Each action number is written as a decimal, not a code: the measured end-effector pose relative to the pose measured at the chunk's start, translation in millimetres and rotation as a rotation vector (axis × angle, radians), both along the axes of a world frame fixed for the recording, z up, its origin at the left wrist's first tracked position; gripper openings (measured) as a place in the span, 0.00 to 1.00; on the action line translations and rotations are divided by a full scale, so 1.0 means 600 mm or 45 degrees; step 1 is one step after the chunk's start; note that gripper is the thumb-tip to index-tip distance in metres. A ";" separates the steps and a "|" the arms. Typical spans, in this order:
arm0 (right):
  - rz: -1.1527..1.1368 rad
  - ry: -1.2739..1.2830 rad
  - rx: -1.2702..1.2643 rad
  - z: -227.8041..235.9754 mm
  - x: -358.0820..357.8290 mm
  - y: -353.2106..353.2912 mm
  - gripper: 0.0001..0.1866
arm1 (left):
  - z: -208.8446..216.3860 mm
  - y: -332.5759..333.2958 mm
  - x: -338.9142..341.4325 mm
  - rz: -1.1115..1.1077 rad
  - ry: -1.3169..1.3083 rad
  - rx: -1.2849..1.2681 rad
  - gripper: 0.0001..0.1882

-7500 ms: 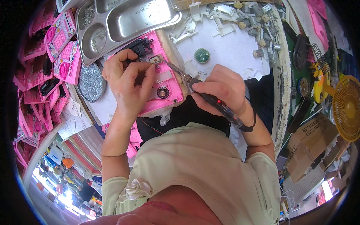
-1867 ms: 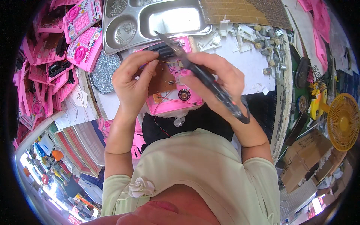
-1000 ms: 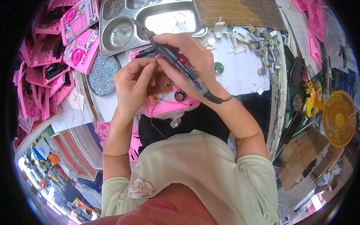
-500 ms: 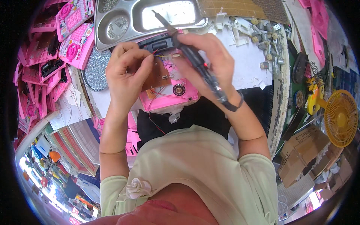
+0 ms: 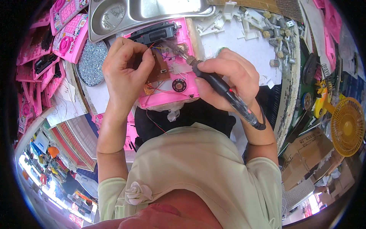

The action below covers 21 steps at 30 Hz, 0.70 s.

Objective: Assemble pink plastic toy units by soldering electronic components and fastening the casing with screws.

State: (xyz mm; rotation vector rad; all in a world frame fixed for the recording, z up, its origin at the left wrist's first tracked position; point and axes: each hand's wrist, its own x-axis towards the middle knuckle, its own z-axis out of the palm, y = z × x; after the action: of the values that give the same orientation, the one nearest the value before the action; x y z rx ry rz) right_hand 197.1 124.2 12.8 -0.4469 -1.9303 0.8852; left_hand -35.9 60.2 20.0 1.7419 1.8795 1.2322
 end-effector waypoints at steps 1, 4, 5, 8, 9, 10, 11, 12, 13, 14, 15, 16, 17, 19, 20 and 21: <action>-0.004 -0.012 0.020 0.001 -0.002 -0.001 0.21 | 0.000 0.000 0.001 0.007 0.004 0.007 0.05; -0.003 -0.054 0.069 0.000 -0.011 -0.001 0.21 | -0.001 -0.003 0.001 0.029 -0.037 -0.002 0.05; -0.001 -0.078 0.078 -0.002 -0.011 -0.002 0.22 | 0.000 -0.003 0.001 0.031 -0.040 -0.001 0.05; -0.005 -0.125 0.094 -0.001 -0.015 -0.002 0.21 | -0.002 -0.003 0.001 0.032 -0.037 0.018 0.05; -0.008 -0.135 0.098 -0.001 -0.017 -0.002 0.21 | -0.004 -0.002 0.001 0.027 -0.028 0.035 0.05; -0.014 -0.151 0.103 -0.001 -0.017 -0.002 0.21 | -0.005 -0.002 0.001 0.022 -0.020 0.052 0.05; -0.019 -0.166 0.107 -0.001 -0.017 -0.002 0.21 | -0.004 -0.002 0.001 0.026 -0.017 0.046 0.05; -0.024 -0.181 0.112 -0.001 -0.017 -0.002 0.21 | -0.003 -0.003 0.001 0.030 -0.014 0.039 0.05; -0.026 -0.163 0.113 -0.002 -0.019 -0.002 0.21 | -0.002 -0.003 0.002 0.034 -0.012 0.033 0.06; -0.031 -0.145 0.113 -0.005 -0.021 -0.002 0.21 | -0.002 -0.003 0.002 0.035 -0.018 0.032 0.06; -0.036 -0.126 0.114 -0.006 -0.023 -0.002 0.22 | -0.002 -0.003 0.002 0.036 -0.024 0.032 0.06; -0.038 -0.131 0.115 -0.006 -0.023 -0.001 0.22 | -0.002 -0.003 0.002 0.036 -0.030 0.032 0.06; -0.040 -0.136 0.116 -0.006 -0.024 -0.001 0.22 | -0.003 -0.002 0.002 0.030 -0.011 0.052 0.06; -0.048 -0.148 0.125 -0.005 -0.025 -0.001 0.22 | -0.007 -0.001 0.000 0.015 0.027 0.092 0.06; -0.053 -0.155 0.132 -0.004 -0.026 -0.001 0.22 | -0.007 -0.001 0.000 0.018 0.018 0.083 0.07; -0.059 -0.161 0.139 -0.004 -0.026 -0.001 0.22 | -0.007 -0.001 0.000 0.020 0.009 0.073 0.07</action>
State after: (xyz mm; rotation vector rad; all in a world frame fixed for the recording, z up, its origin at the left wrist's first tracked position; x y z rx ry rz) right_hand 181.2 123.4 10.4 -0.4909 -2.0639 0.7325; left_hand -36.0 59.7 15.9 1.7658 1.8832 1.2993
